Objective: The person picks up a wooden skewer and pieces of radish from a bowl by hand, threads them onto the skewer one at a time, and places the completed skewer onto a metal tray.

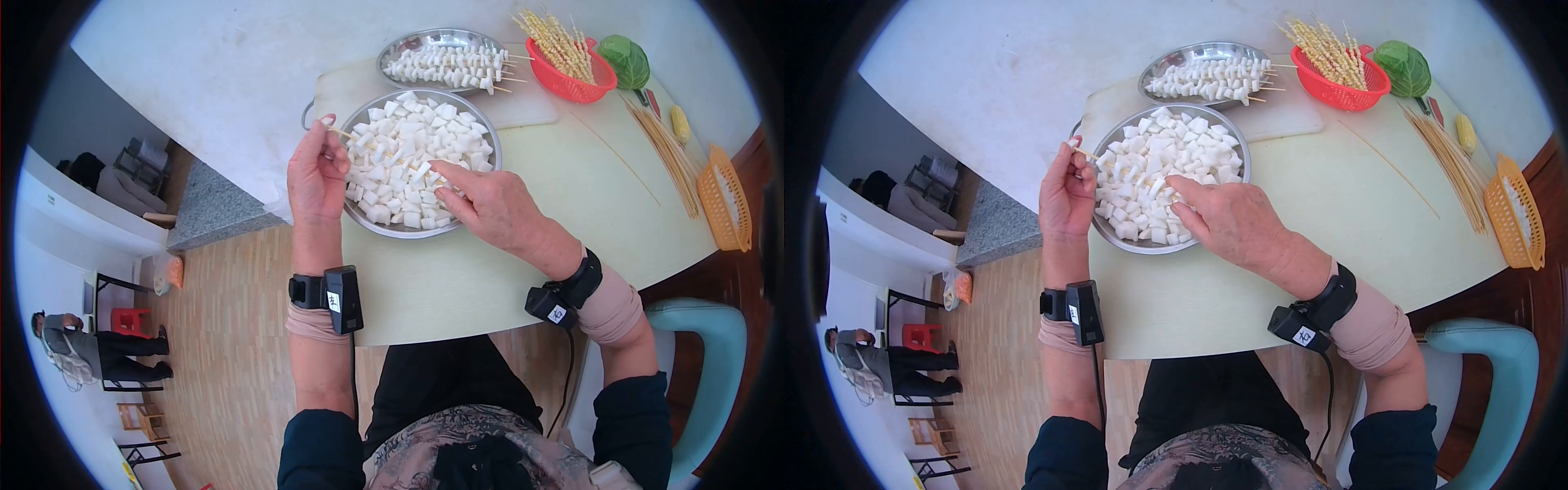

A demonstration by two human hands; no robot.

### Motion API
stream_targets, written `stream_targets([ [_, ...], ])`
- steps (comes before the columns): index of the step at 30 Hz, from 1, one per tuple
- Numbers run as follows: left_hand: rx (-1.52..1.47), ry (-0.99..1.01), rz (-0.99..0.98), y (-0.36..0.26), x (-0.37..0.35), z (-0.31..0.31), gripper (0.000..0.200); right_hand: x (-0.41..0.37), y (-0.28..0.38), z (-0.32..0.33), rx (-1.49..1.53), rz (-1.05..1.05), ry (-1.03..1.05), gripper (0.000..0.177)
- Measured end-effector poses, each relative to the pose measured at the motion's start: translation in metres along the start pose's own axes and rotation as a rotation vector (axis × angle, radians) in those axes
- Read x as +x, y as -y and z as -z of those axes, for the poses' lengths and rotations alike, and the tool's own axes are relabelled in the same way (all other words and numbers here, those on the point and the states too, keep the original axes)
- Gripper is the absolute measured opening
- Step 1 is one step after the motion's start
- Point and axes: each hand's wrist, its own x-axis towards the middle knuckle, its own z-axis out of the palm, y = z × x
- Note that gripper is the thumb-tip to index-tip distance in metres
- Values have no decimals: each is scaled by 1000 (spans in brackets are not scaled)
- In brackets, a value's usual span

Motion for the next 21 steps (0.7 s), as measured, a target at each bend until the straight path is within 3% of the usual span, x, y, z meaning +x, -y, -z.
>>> stream_targets([
  [21,-100,5,77,3,-1,1,19,-3,1,-6,-53,-15,41,31],
])
